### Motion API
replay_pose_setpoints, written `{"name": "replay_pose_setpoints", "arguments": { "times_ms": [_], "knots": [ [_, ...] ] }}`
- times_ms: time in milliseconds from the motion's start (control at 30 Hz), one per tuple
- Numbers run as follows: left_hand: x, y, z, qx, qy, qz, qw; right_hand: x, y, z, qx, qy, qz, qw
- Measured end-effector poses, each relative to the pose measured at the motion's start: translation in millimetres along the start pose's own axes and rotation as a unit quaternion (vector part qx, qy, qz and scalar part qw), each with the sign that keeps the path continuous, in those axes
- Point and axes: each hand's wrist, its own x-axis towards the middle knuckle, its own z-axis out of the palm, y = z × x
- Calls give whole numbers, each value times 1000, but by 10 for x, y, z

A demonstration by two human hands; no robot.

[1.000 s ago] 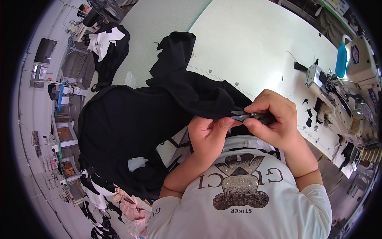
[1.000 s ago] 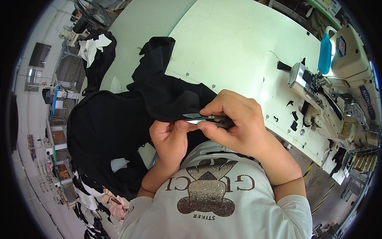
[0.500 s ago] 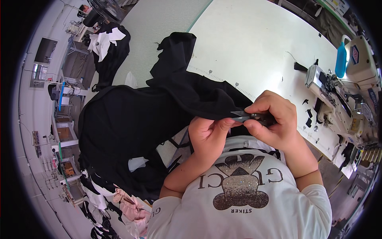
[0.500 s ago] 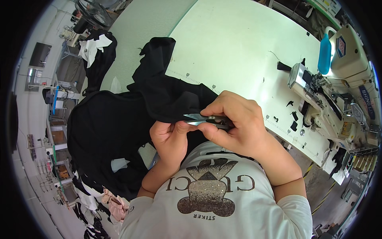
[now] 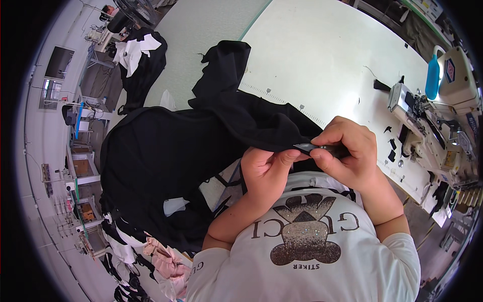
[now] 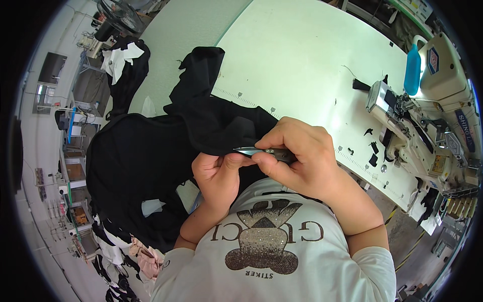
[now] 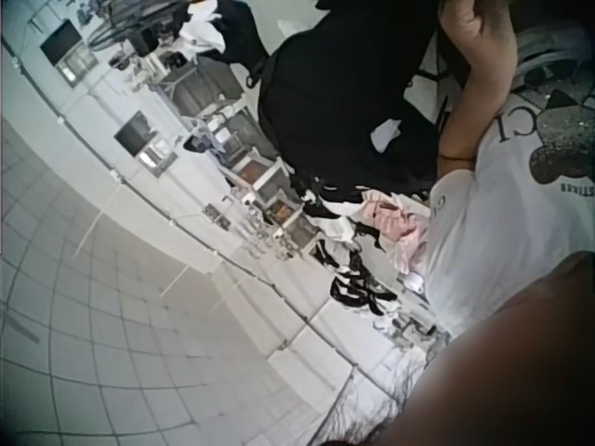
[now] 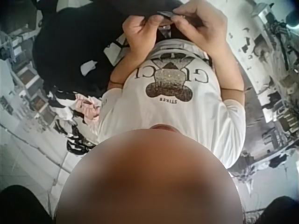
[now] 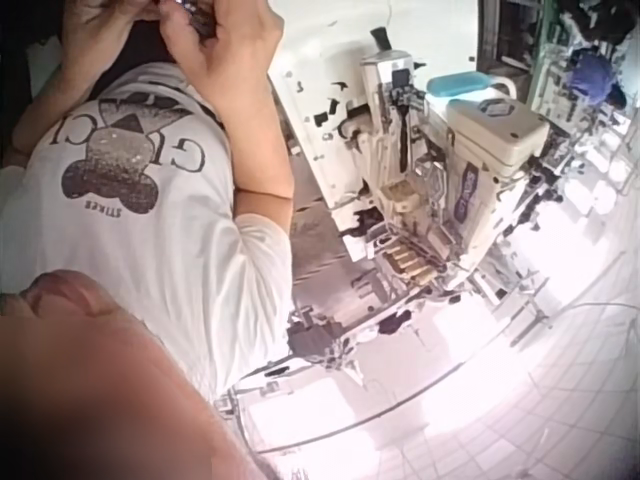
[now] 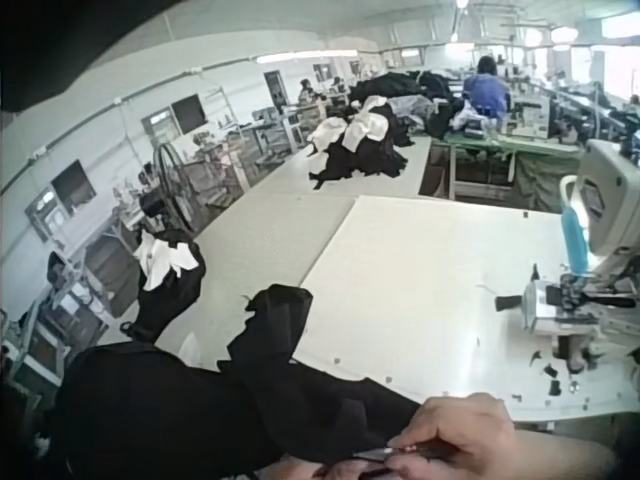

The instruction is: Manually trimming excess threads and inspecting fabric pieces at an industrial work table.

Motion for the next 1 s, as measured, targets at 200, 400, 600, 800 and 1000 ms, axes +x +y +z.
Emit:
{"name": "replay_pose_setpoints", "arguments": {
  "times_ms": [200,400,600,800,1000],
  "knots": [
    [30,20,57,18,18,18,1000,8,-4,-9,-6,-2,3,1000],
    [42,-38,-24,98,-9,60,993,62,-34,9,-15,-7,-10,1000],
    [49,-7,-7,100,-10,65,993,52,-24,34,-20,1,-21,1000],
    [19,-17,-31,62,-8,42,997,18,-13,22,-29,5,-17,999],
    [57,28,40,69,-13,61,996,8,-16,11,-36,0,-24,999]
  ]
}}
